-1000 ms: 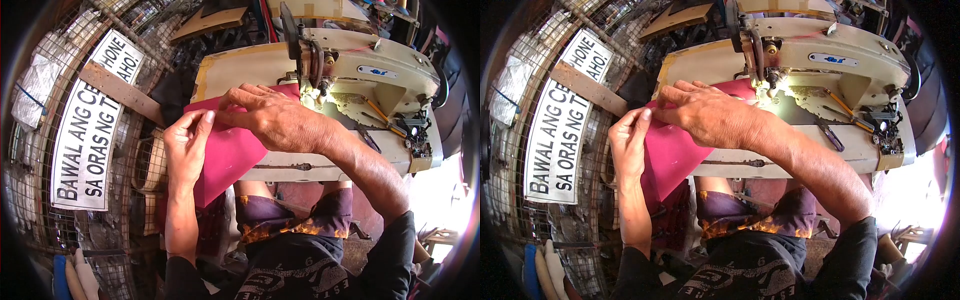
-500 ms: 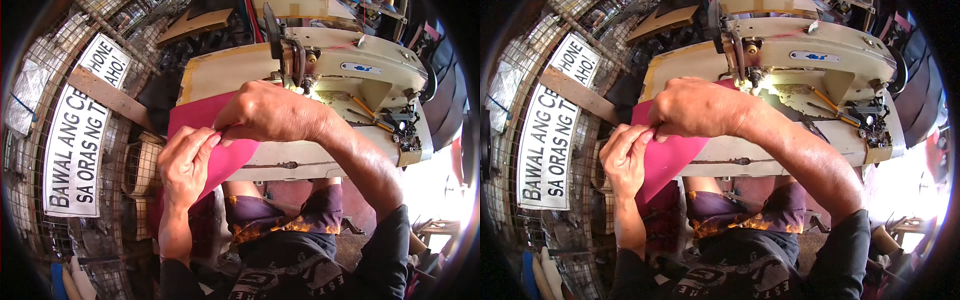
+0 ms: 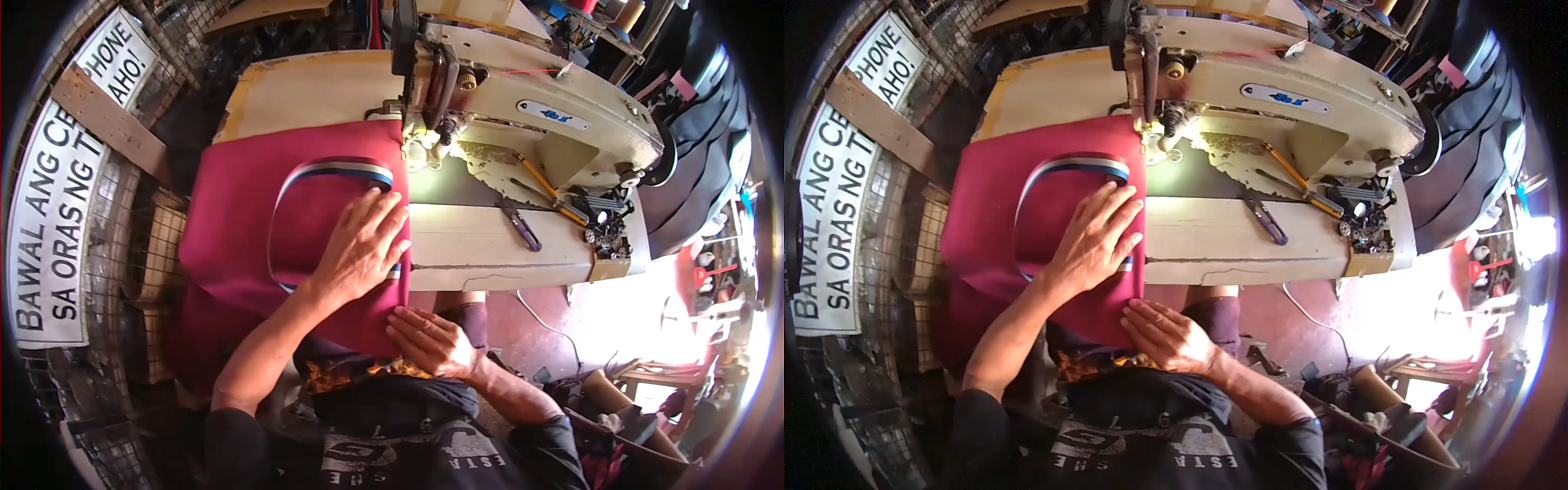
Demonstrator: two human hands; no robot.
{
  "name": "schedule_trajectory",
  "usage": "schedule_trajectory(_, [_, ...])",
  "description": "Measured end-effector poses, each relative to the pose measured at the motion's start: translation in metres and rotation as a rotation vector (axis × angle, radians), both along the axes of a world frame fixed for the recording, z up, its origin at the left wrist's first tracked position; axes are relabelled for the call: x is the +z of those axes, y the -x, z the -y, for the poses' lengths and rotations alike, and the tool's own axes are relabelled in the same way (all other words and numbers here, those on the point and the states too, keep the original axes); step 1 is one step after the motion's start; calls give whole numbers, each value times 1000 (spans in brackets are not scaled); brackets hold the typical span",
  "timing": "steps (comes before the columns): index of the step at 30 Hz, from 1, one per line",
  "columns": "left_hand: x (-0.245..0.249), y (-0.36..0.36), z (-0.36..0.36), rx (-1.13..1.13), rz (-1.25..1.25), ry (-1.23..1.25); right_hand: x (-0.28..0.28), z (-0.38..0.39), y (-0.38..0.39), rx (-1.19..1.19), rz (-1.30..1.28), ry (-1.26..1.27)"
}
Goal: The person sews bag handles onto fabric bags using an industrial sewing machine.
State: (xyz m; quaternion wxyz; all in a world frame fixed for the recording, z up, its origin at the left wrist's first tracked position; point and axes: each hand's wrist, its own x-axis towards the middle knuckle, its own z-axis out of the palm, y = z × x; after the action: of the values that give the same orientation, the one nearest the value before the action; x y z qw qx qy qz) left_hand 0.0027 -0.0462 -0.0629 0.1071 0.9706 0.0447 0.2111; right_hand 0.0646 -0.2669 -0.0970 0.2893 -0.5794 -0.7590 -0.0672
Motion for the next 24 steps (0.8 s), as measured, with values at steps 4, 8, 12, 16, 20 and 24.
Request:
schedule_trajectory(4, [-13, 1, -19, 2, -18, -49, -1, 4, 1, 1, -38, 33])
schedule_trajectory(8, [-13, 1, -26, -43, -75, -3, 16, 5, -3, 23, -46, 71])
schedule_trajectory(12, [-3, -5, -24, -36, -118, -56, 11, 3, -4, 20, -54, 121])
schedule_trajectory(16, [-6, -12, -32, -71, -145, -47, 6, 4, -6, 13, -110, 145])
schedule_trajectory(20, [-6, -11, -33, -79, -133, -75, 14, 4, -5, 2, -129, 168])
schedule_trajectory(24, [-7, -15, -35, -72, -173, -60, 21, 3, -7, -4, -154, 165])
